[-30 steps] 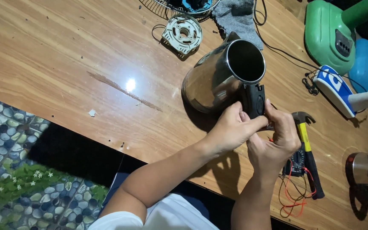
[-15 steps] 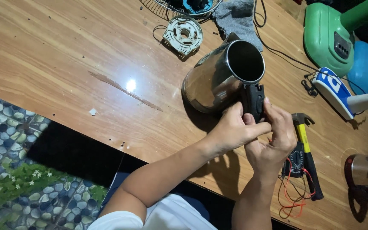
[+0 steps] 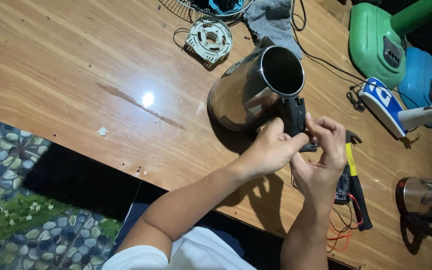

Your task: Assembling and testing the handle of an electric kettle using a multimeter on a workshop table.

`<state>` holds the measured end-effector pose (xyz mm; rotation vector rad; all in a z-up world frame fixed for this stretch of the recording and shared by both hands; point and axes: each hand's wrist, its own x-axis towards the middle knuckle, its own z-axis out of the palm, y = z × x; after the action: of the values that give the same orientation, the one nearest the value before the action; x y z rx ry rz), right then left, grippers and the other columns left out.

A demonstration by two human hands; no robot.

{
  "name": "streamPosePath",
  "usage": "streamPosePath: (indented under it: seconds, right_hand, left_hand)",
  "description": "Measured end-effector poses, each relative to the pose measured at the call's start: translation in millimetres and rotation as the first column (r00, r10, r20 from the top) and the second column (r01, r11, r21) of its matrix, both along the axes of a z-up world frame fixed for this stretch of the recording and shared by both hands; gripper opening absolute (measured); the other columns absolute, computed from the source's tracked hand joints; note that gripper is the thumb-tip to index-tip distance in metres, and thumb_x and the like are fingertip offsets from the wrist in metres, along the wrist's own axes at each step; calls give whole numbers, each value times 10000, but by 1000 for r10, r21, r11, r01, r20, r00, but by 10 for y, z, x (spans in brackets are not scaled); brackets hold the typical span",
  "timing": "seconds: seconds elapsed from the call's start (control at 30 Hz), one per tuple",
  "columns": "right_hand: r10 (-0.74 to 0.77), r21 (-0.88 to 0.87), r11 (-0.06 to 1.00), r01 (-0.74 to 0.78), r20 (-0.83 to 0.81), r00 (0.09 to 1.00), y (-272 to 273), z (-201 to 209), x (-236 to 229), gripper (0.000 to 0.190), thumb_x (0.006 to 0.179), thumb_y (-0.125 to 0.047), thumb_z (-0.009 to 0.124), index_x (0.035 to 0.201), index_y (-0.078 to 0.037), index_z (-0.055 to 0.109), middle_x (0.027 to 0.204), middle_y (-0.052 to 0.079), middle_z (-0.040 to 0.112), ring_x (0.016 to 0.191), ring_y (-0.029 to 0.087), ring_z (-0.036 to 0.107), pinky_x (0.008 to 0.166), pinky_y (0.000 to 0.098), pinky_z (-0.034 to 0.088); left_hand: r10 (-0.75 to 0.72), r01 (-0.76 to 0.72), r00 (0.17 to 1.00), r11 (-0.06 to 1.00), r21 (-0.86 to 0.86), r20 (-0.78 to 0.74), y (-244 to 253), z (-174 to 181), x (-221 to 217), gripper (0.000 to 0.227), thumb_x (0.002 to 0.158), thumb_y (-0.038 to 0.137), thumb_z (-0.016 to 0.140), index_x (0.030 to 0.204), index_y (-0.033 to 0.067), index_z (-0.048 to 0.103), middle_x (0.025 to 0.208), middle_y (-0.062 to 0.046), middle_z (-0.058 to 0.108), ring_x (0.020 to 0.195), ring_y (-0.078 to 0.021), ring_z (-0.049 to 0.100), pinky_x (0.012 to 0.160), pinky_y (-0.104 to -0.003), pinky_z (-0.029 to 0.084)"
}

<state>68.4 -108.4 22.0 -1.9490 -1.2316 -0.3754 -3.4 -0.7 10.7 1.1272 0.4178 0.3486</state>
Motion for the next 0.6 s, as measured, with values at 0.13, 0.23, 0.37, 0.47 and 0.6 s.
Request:
streamPosePath:
  seconds: [0.13,0.23,0.37,0.47,0.6]
  right_hand:
    - [153,-20,987,-161,-224,963,-13,41,-26,761,752,90,827,1460,-46,585,1289,149,494,1126,204,471,994,380,457]
    - [264,1,960,-280,-342,902,-46,66,20,804,769,150,761,1515,26,489,1376,209,468,1327,267,442,1133,419,392]
    - [340,103,939,-329,-437,833,-16,105,145,704,834,104,679,1504,50,472,1440,174,504,1365,230,482,1163,378,400]
    - [344,117,937,-328,-461,818,42,179,135,678,863,66,651,1510,63,447,1479,178,512,1383,237,487,1154,364,408]
    - [277,32,957,-288,-383,881,236,272,72,608,869,66,758,1436,70,539,1417,189,536,1284,251,584,1060,330,479]
  left_hand:
    - [85,-85,996,996,5,13,47,-111,55,215,772,197,708,845,-5,709,752,-145,670,884,-231,715,759,-374,553]
    - [114,-123,991,983,134,71,49,-168,73,236,823,249,719,814,15,686,737,-213,676,860,-308,742,712,-405,546]
    - [112,-143,974,978,154,196,62,-80,47,353,902,309,666,827,-36,673,796,-266,708,908,-415,732,741,-465,550]
    - [112,-149,972,973,175,208,95,-112,-41,393,921,306,664,826,-74,643,813,-309,698,917,-443,723,748,-511,535]
    - [92,-162,972,929,333,214,143,-168,-32,157,865,149,627,792,11,607,754,-244,674,911,-458,700,736,-526,531]
